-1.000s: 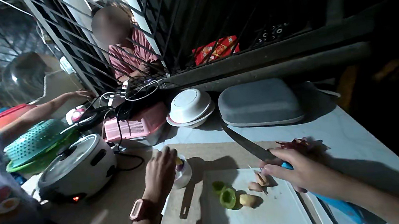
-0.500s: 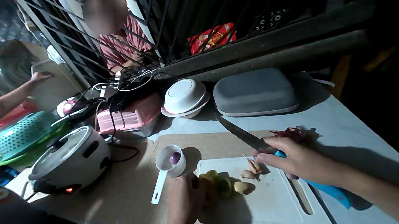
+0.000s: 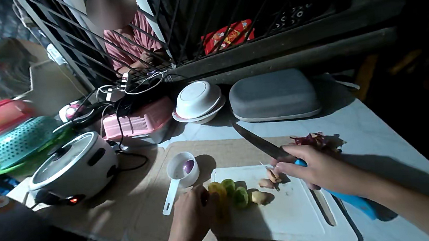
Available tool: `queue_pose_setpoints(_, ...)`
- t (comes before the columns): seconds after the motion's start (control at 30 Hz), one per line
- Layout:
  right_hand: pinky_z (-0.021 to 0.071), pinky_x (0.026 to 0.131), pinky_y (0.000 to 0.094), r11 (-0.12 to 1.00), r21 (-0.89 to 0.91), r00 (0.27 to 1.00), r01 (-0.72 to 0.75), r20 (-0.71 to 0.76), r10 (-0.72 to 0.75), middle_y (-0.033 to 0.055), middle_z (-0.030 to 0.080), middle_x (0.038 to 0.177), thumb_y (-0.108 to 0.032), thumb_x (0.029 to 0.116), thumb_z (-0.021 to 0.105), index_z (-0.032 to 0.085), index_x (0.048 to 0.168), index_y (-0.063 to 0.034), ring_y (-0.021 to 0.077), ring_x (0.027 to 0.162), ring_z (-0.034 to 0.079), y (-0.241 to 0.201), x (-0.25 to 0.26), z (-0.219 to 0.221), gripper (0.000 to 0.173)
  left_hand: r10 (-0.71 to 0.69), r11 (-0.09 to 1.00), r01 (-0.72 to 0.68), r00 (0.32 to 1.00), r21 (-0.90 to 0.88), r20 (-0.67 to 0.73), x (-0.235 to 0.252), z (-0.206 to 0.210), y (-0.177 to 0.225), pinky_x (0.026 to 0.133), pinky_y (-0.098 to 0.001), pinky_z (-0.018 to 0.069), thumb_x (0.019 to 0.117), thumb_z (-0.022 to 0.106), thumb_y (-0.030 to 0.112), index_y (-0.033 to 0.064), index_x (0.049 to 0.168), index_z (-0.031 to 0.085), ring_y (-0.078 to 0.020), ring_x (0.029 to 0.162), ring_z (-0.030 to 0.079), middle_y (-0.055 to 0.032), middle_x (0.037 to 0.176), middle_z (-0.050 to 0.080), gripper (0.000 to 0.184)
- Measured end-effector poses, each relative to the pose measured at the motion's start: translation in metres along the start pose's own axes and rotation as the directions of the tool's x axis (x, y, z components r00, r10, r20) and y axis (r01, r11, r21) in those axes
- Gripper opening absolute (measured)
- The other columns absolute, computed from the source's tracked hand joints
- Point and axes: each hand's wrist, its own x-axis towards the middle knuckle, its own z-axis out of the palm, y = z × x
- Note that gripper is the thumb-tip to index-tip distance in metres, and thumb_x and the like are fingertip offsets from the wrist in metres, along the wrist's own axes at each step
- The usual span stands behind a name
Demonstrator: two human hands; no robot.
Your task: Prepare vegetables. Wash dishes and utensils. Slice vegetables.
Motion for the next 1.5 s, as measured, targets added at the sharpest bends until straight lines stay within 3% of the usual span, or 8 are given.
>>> queue_pose_setpoints(0.13, 0.0462, 0.055, 0.0201, 1.000, -0.017, 1.000, -0.004, 0.005, 0.004, 0.0031, 0.065, 0.096, -0.027, 0.1061, 0.057, 0.063, 0.118, -0.0059, 0.0032, 0.062, 0.055, 0.000, 0.000, 0.000, 0.025, 0.058, 0.998, -0.057, 0.998, -0.016, 0.022, 0.002, 0.002, -0.002, 0.075, -0.0396, 0.0593, 0.1033, 0.058, 0.028, 0.0025, 0.120, 0.066, -0.0206, 0.077, 0.070, -0.0125, 0.104, 0.070, 0.031)
queue_pose_setpoints(0.23, 0.0458, 0.054, 0.0195, 1.000, -0.011, 1.000, 0.010, -0.001, -0.010, 0.0028, 0.065, 0.094, -0.026, 0.1058, 0.057, 0.064, 0.118, -0.0059, 0.0028, 0.061, 0.054, 0.001, 0.000, 0.000, 0.025, 0.142, 0.990, -0.140, 0.988, -0.036, 0.054, 0.000, 0.003, -0.003, 0.086, -0.0434, 0.0554, 0.1024, 0.059, 0.026, 0.0014, 0.118, 0.069, -0.0240, 0.092, 0.069, -0.0144, 0.107, 0.071, 0.031)
queue_pose_setpoints(0.43, 0.0453, 0.054, 0.0187, 1.000, 0.007, 1.000, 0.001, 0.005, -0.001, 0.0017, 0.066, 0.095, -0.027, 0.1055, 0.058, 0.064, 0.118, -0.0065, 0.0019, 0.060, 0.054, 0.001, 0.000, -0.001, 0.025, 0.136, 0.991, -0.135, 0.990, -0.017, 0.037, -0.005, -0.005, -0.003, 0.082, -0.0402, 0.0602, 0.1031, 0.059, 0.027, 0.0019, 0.120, 0.067, -0.0213, 0.087, 0.072, -0.0133, 0.112, 0.070, 0.031)
queue_pose_setpoints(0.63, 0.0453, 0.054, 0.0184, 1.000, -0.008, 1.000, 0.018, -0.005, -0.018, 0.0021, 0.064, 0.092, -0.027, 0.1056, 0.057, 0.064, 0.118, -0.0052, 0.0018, 0.059, 0.053, 0.003, 0.001, -0.002, 0.026, 0.271, 0.956, -0.259, 0.960, 0.139, -0.071, -0.038, 0.016, 0.005, 0.095, -0.0529, 0.0525, 0.0952, 0.068, 0.020, -0.0031, 0.115, 0.071, -0.0388, 0.108, 0.067, -0.0230, 0.119, 0.068, 0.031)
queue_pose_setpoints(0.8, 0.0447, 0.053, 0.0182, 1.000, -0.015, 1.000, 0.005, 0.002, -0.005, 0.0024, 0.066, 0.094, -0.027, 0.1056, 0.058, 0.064, 0.118, -0.0054, 0.0016, 0.059, 0.053, 0.003, 0.001, -0.001, 0.026, 0.316, 0.947, -0.298, 0.928, 0.116, -0.198, -0.040, 0.034, -0.004, 0.090, -0.0527, 0.0548, 0.0941, 0.067, 0.013, 0.0017, 0.110, 0.076, -0.0388, 0.107, 0.067, -0.0198, 0.119, 0.069, 0.021)
queue_pose_setpoints(0.93, 0.0467, 0.056, 0.0218, 0.999, -0.045, 1.000, -0.024, 0.014, 0.025, 0.0064, 0.066, 0.099, -0.027, 0.1067, 0.056, 0.063, 0.121, -0.0035, 0.0050, 0.061, 0.054, -0.002, 0.001, -0.001, 0.028, 0.332, 0.943, -0.329, 0.912, 0.053, -0.240, -0.035, 0.037, -0.010, 0.091, -0.0496, 0.0546, 0.0929, 0.068, 0.012, -0.0024, 0.105, 0.075, -0.0388, 0.108, 0.066, -0.0222, 0.119, 0.067, 0.020)
queue_pose_setpoints(1.33, 0.0476, 0.056, 0.0233, 0.998, -0.056, 0.999, -0.026, 0.032, 0.027, 0.0063, 0.064, 0.095, -0.027, 0.1063, 0.056, 0.062, 0.119, -0.0032, 0.0068, 0.059, 0.054, 0.000, 0.002, 0.001, 0.027, 0.292, 0.954, -0.299, 0.928, 0.004, -0.231, -0.037, 0.036, -0.008, 0.091, -0.0489, 0.0539, 0.0948, 0.069, 0.023, -0.0028, 0.107, 0.075, -0.0382, 0.109, 0.065, -0.0211, 0.119, 0.068, 0.029)
queue_pose_setpoints(1.5, 0.0477, 0.055, 0.0235, 0.998, -0.056, 0.999, -0.021, 0.024, 0.023, 0.0062, 0.065, 0.094, -0.026, 0.1060, 0.057, 0.062, 0.118, -0.0037, 0.0068, 0.059, 0.055, -0.001, 0.001, 0.001, 0.026, 0.276, 0.960, -0.277, 0.920, 0.037, -0.278, -0.038, 0.044, 0.000, 0.092, -0.0549, 0.0534, 0.0949, 0.063, 0.011, -0.0036, 0.106, 0.075, -0.0425, 0.109, 0.065, -0.0224, 0.118, 0.069, 0.022)
